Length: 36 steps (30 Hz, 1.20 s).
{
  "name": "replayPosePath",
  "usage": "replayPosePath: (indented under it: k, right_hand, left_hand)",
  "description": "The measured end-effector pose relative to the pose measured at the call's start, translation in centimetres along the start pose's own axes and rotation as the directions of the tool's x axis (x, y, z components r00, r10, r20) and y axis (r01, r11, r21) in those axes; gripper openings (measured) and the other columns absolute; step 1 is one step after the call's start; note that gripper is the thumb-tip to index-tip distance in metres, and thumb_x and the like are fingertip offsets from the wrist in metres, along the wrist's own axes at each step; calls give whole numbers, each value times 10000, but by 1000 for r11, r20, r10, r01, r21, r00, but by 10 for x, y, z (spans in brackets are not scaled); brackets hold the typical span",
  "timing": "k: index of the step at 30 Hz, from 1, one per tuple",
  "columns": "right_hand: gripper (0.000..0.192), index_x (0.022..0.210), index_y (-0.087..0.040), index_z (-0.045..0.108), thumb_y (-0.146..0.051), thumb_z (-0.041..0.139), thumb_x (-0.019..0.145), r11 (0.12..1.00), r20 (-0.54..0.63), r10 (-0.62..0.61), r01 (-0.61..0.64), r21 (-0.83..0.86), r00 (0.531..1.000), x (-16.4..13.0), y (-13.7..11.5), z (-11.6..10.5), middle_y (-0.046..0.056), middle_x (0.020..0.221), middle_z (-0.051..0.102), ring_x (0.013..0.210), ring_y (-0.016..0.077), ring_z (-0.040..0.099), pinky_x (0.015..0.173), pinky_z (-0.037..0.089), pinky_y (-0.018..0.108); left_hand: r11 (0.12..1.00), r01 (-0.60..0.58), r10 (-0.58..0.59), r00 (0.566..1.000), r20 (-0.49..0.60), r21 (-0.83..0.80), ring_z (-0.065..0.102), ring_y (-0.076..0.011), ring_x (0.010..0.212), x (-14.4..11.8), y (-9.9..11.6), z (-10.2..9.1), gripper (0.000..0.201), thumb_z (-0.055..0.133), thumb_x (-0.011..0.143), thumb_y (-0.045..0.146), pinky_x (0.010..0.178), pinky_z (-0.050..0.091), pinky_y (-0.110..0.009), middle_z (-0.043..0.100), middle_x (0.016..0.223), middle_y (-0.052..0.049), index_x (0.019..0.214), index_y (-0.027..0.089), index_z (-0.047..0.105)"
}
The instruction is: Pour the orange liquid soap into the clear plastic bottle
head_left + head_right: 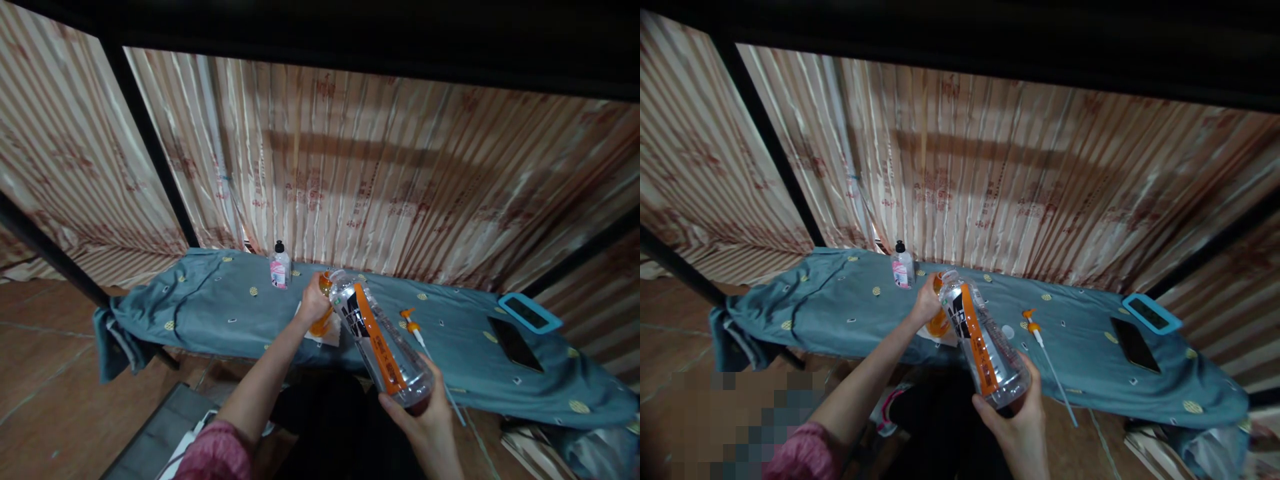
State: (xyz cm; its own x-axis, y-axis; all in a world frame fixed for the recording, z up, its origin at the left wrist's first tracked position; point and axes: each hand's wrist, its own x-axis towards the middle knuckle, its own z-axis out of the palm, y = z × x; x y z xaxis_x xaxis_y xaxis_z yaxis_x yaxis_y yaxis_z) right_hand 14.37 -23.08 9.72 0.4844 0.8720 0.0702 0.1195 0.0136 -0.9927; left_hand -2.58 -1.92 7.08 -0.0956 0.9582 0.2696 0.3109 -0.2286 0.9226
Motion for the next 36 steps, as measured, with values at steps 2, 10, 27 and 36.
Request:
replayPosePath:
  k: [2, 10, 27, 36]
  right_hand:
    - [928, 1341, -184, 471, -508, 862, 564, 1000, -5, -8, 8, -11, 1000, 1, 0, 0, 154, 1311, 634, 1162, 314, 648, 1033, 490, 460]
    - [946, 1332, -215, 505, -567, 911, 553, 995, -2, -83, 83, -60, 997, 10, 26, -9, 123, 1258, 700, 1114, 296, 698, 956, 556, 427]
    - [932, 1350, -160, 465, -554, 915, 636, 981, 122, -151, 164, -106, 981, 25, 42, -18, 217, 1269, 694, 1092, 301, 740, 937, 604, 471]
    - [965, 1374, -179, 451, -515, 942, 613, 969, 142, -202, 219, -116, 969, 33, 55, -24, 195, 1269, 713, 1083, 282, 754, 914, 623, 427]
  left_hand:
    - [1000, -10, 10, 1000, -1, -7, 764, -282, 1036, 0, -1, 0, 433, 814, 737, 199, 942, 593, -392, 801, 1096, -95, 1135, 188, 643]
    - [1000, 1, -1, 1000, -3, -27, 761, -268, 1034, -1, 1, 1, 452, 819, 727, 176, 953, 591, -386, 798, 1094, -85, 1142, 194, 640]
    - [1000, 9, -9, 1000, 8, 12, 761, -296, 1050, -1, 5, -2, 498, 847, 695, 171, 948, 589, -392, 793, 1114, -119, 1146, 179, 634]
    - [1000, 10, -10, 1000, 6, 20, 767, -281, 1036, 0, 5, 0, 478, 825, 714, 179, 930, 597, -375, 800, 1094, -98, 1153, 183, 638]
